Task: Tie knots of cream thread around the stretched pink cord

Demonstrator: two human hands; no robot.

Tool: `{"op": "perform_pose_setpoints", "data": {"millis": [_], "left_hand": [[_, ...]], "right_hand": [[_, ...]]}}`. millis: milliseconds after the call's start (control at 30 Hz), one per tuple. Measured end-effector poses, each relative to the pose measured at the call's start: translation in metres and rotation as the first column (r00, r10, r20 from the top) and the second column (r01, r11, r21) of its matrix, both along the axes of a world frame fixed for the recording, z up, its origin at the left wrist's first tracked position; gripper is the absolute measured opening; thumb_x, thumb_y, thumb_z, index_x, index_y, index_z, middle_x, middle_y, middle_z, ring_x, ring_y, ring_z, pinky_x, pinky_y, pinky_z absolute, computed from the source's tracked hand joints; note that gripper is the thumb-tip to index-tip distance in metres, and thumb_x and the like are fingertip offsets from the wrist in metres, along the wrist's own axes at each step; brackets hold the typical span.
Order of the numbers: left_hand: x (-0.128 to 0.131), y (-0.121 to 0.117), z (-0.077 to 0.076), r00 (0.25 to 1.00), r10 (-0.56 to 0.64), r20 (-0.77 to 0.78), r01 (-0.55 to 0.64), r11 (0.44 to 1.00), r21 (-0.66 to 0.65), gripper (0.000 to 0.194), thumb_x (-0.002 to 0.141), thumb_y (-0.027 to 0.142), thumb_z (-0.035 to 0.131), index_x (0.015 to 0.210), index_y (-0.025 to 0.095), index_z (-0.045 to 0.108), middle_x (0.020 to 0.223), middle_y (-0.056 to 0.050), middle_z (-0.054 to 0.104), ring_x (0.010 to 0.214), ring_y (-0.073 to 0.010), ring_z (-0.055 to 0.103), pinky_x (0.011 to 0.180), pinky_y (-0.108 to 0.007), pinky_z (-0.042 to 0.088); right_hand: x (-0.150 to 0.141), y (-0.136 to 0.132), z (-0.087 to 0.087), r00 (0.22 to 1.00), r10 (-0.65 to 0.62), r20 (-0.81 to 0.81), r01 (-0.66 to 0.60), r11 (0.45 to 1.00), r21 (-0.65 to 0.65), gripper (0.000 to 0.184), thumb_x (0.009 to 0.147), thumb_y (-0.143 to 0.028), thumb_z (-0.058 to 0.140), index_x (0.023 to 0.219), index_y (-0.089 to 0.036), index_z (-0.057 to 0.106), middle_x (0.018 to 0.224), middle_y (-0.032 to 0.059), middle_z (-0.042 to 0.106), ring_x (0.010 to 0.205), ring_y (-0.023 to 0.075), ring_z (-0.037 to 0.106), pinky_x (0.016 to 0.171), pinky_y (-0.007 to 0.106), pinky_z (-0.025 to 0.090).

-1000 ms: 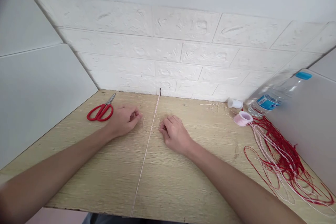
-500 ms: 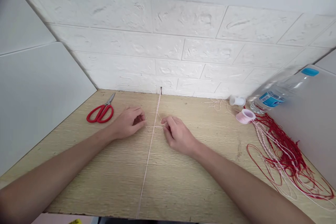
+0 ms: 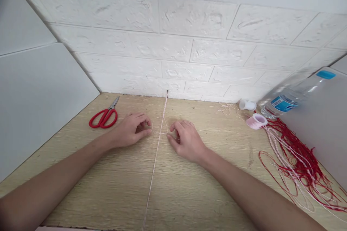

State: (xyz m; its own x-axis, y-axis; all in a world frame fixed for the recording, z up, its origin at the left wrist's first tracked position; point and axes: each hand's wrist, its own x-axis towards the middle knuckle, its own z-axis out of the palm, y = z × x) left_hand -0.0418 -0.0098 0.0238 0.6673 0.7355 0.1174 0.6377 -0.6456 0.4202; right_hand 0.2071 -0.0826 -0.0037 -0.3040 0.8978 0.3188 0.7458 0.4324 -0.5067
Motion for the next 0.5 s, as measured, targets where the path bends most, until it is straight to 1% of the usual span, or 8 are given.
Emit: {"op": "perform_pose_setpoints", "data": {"millis": [67,133,233,333,400,433,500], "left_hand": [[0.004,-0.002,-0.001,1.0,-0.031,0.005,0.031,0.999,-0.013,0.016,0.087,0.037,0.057,0.089,0.021,0.06,0.088,-0.001,0.063,0.084,-0.0189,0.058,0.089,-0.039,0.036],[0.006,-0.002,-0.003,0.999,-0.049,0.005,0.049,0.999,-0.023,0.015,0.088,0.034,0.055,0.085,0.021,0.06,0.086,-0.001,0.063,0.082,-0.0177,0.057,0.09,-0.039,0.037],[0.003,0.001,-0.002,0.999,-0.053,-0.006,0.053,0.998,-0.027,0.016,0.087,0.031,0.053,0.079,0.02,0.059,0.082,-0.002,0.062,0.077,-0.017,0.056,0.087,-0.037,0.039],[-0.005,0.006,0.002,0.998,-0.057,-0.037,0.056,0.998,-0.028,0.016,0.084,0.03,0.055,0.073,0.019,0.058,0.077,-0.001,0.062,0.074,-0.0172,0.055,0.082,-0.036,0.04],[-0.01,0.009,0.005,0.996,-0.07,-0.056,0.067,0.996,-0.05,0.015,0.081,0.028,0.055,0.07,0.019,0.057,0.073,-0.001,0.061,0.071,-0.0169,0.054,0.074,-0.033,0.041],[-0.011,0.009,0.006,0.996,-0.07,-0.054,0.066,0.996,-0.057,0.013,0.081,0.028,0.055,0.071,0.019,0.057,0.073,-0.001,0.061,0.07,-0.0166,0.054,0.072,-0.032,0.042],[-0.011,0.007,0.007,0.998,-0.049,-0.029,0.047,0.997,-0.055,0.012,0.081,0.031,0.057,0.077,0.02,0.059,0.076,-0.001,0.062,0.07,-0.0163,0.055,0.07,-0.031,0.042]], "right_hand": [[-0.001,0.002,-0.001,0.999,0.041,0.02,-0.041,0.999,0.01,0.007,0.089,-0.026,0.056,0.086,-0.02,0.054,0.077,0.0032,0.057,0.079,0.0202,0.051,0.077,0.035,0.037],[-0.001,0.003,-0.001,0.997,0.071,0.02,-0.072,0.997,0.01,0.008,0.09,-0.022,0.055,0.082,-0.02,0.055,0.078,0.0032,0.057,0.08,0.0196,0.051,0.077,0.034,0.036],[0.001,0.004,-0.001,0.996,0.084,0.012,-0.084,0.996,0.0,0.009,0.086,-0.016,0.055,0.077,-0.019,0.053,0.074,0.0014,0.056,0.076,0.0178,0.05,0.075,0.033,0.035],[0.002,0.003,0.002,0.995,0.081,0.053,-0.081,0.997,-0.001,0.014,0.076,-0.01,0.055,0.068,-0.019,0.048,0.069,-0.0004,0.054,0.07,0.0163,0.048,0.071,0.032,0.032],[0.002,0.002,0.003,0.993,0.067,0.098,-0.068,0.998,0.013,0.018,0.069,-0.008,0.055,0.064,-0.019,0.042,0.066,-0.001,0.052,0.069,0.0162,0.047,0.069,0.032,0.03],[0.002,0.002,0.003,0.992,0.055,0.113,-0.058,0.998,0.023,0.018,0.068,-0.009,0.056,0.064,-0.019,0.041,0.066,-0.001,0.052,0.069,0.0164,0.047,0.069,0.032,0.03],[0.001,0.001,0.003,0.994,0.013,0.109,-0.018,0.999,0.045,0.016,0.073,-0.015,0.059,0.069,-0.02,0.045,0.069,-0.0001,0.054,0.071,0.0177,0.048,0.069,0.032,0.031]]}}
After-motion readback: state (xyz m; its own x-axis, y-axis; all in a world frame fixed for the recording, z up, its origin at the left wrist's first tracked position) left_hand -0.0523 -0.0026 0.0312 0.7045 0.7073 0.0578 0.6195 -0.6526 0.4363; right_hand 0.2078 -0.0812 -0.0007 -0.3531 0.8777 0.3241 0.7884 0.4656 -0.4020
